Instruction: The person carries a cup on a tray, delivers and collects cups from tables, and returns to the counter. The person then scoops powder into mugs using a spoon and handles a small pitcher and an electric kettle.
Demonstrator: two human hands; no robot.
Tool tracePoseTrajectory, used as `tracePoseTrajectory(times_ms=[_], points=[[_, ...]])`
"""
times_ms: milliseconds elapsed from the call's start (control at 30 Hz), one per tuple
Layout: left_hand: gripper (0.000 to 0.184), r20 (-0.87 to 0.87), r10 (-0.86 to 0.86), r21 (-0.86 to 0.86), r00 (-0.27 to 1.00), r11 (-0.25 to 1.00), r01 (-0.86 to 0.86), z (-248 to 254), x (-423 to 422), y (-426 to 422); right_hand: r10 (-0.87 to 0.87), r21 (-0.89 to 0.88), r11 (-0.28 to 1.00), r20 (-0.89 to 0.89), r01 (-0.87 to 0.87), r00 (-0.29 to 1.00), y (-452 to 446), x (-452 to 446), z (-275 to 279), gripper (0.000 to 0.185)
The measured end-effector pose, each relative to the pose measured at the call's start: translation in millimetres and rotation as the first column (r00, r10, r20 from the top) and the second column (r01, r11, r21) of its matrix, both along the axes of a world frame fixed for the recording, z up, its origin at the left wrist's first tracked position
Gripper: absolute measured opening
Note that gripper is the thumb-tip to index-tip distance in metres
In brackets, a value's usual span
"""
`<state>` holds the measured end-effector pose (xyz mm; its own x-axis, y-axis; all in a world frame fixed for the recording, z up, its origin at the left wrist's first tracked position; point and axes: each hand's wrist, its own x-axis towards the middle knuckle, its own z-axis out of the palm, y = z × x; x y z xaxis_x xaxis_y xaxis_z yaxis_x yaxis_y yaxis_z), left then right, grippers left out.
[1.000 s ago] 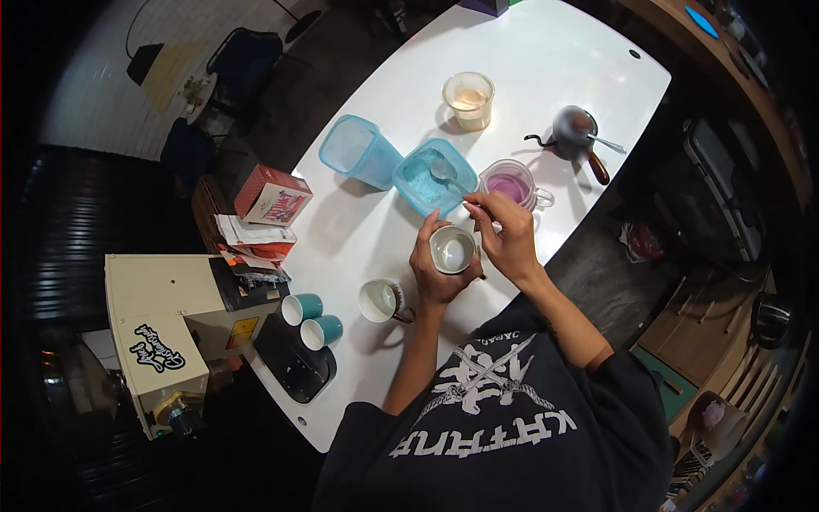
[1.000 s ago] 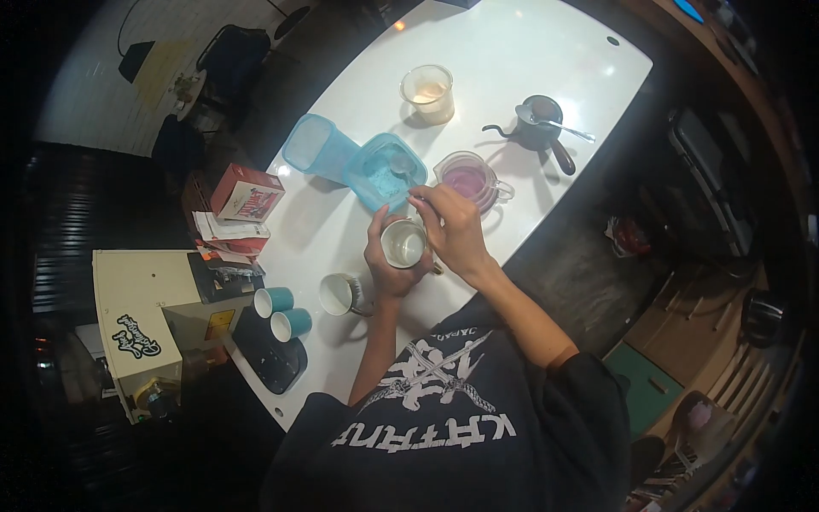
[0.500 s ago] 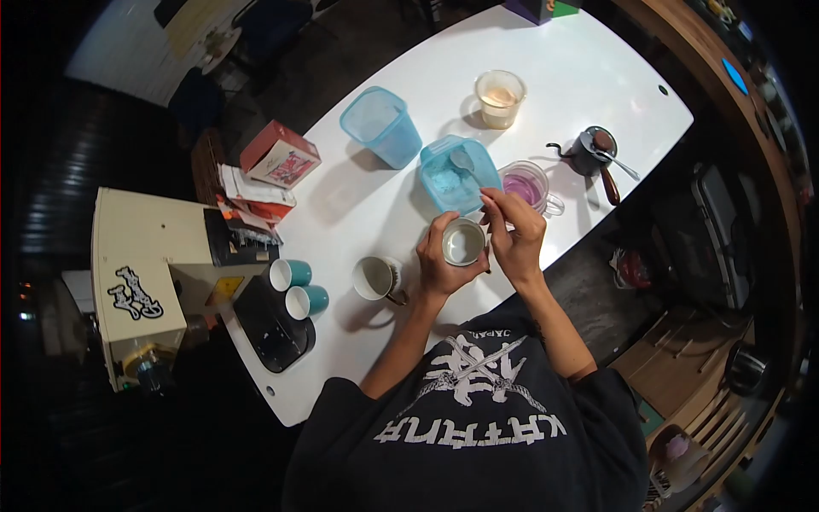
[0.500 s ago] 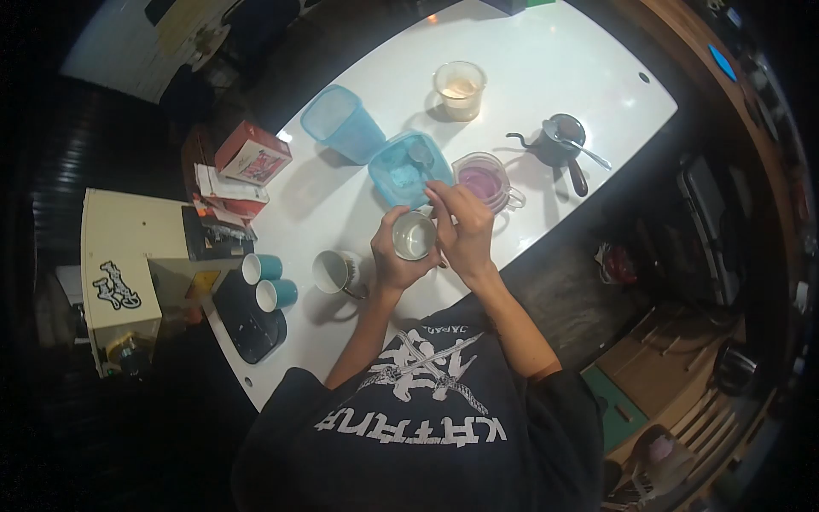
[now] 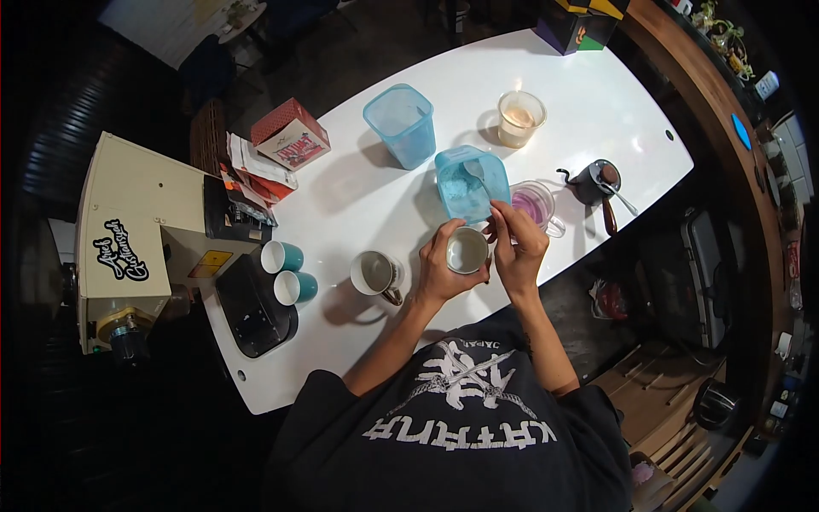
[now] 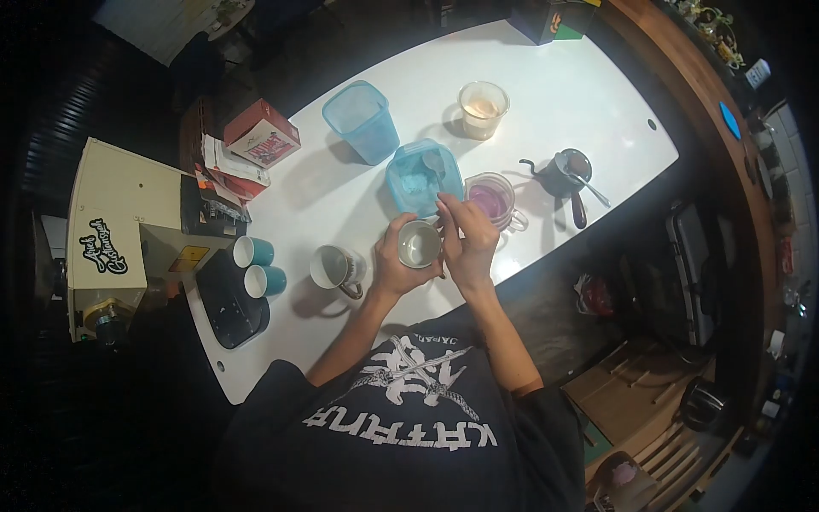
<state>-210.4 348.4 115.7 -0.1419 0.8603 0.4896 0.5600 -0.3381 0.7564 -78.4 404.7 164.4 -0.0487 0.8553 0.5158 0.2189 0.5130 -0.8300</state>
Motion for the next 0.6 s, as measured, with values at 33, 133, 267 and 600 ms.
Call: tracePoseTrajectory(times_ms=[33, 133, 267, 600], points=[[0.085, 0.003, 0.000, 0.004, 1.000, 1.000, 0.000, 0.0, 0.3, 0.1, 0.002, -0.002, 1.000, -0.004, -0.002, 1.000, -0.4, -0.3, -0.3, 0.017], [0.085, 0.016, -0.006, 0.016, 1.000, 1.000, 0.006, 3.1, 2.6, 1.7, 0.015, 0.012, 1.000, 0.074, -0.016, 0.997, -0.7, 1.8, -0.3, 0.014], [0.085, -0.017, 0.012, 0.029, 1.000, 1.000, -0.011, 6.6, 3.3, 2.5, 0.023, 0.009, 1.000, 0.068, -0.024, 0.997, -0.1, 3.1, -0.9, 0.015], [0.088, 0.031, 0.010, 0.007, 0.999, 1.000, -0.010, 7.4, 4.1, 1.5, 0.044, -0.013, 0.999, -0.016, -0.044, 0.999, 0.6, 3.5, -4.7, 0.020]])
